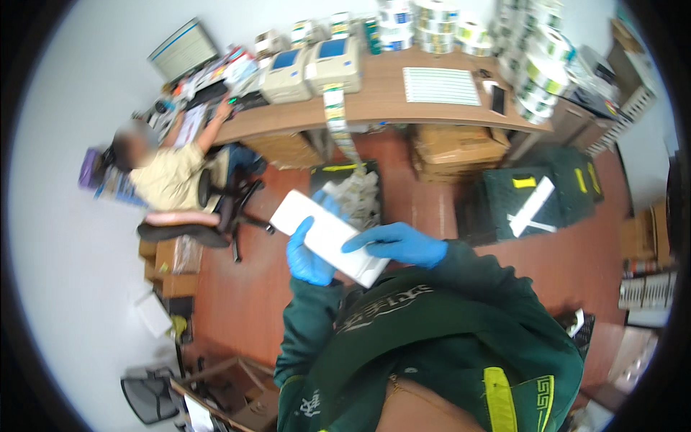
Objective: The person handles strips of product labels from a roll, folds them by hand, and places them into a black plastic crate.
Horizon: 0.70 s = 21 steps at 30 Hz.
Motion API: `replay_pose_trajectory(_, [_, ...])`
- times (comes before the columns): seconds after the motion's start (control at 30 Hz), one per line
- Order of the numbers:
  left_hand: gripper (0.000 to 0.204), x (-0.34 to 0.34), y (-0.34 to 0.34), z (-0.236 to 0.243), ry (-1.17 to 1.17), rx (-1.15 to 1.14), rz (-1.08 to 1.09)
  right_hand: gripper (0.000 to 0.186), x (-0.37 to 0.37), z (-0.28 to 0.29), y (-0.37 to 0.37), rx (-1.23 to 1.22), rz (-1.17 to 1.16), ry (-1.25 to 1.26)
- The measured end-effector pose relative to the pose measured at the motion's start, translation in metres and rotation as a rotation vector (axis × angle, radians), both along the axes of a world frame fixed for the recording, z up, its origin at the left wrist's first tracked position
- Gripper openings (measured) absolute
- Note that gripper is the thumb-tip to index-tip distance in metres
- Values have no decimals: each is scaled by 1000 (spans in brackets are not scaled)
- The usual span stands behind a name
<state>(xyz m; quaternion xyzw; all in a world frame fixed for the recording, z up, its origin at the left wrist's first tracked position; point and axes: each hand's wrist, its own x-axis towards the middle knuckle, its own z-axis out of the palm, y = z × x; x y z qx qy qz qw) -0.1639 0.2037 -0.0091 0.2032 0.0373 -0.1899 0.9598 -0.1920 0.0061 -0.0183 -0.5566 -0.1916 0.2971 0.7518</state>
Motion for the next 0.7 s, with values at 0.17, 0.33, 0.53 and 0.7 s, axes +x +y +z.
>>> replay_pose_trajectory(0.17, [51, 7, 10, -2, 135, -116, 4, 51, -2, 11, 12, -1, 16, -145])
replay_pose_trajectory(0.33, [51, 0, 18, -10, 114, -17, 24, 50, 10, -4, 20, -154, 40, -168])
replay_pose_trajectory(0.53, [81, -2, 19, -7, 29, -150, 65, 36, 22, 4, 30, -83, -84, -99])
replay_pose_trajectory(0.7, [74, 4, 33, -13, 67, -187, 148, 33, 17, -5, 31, -151, -50, -155])
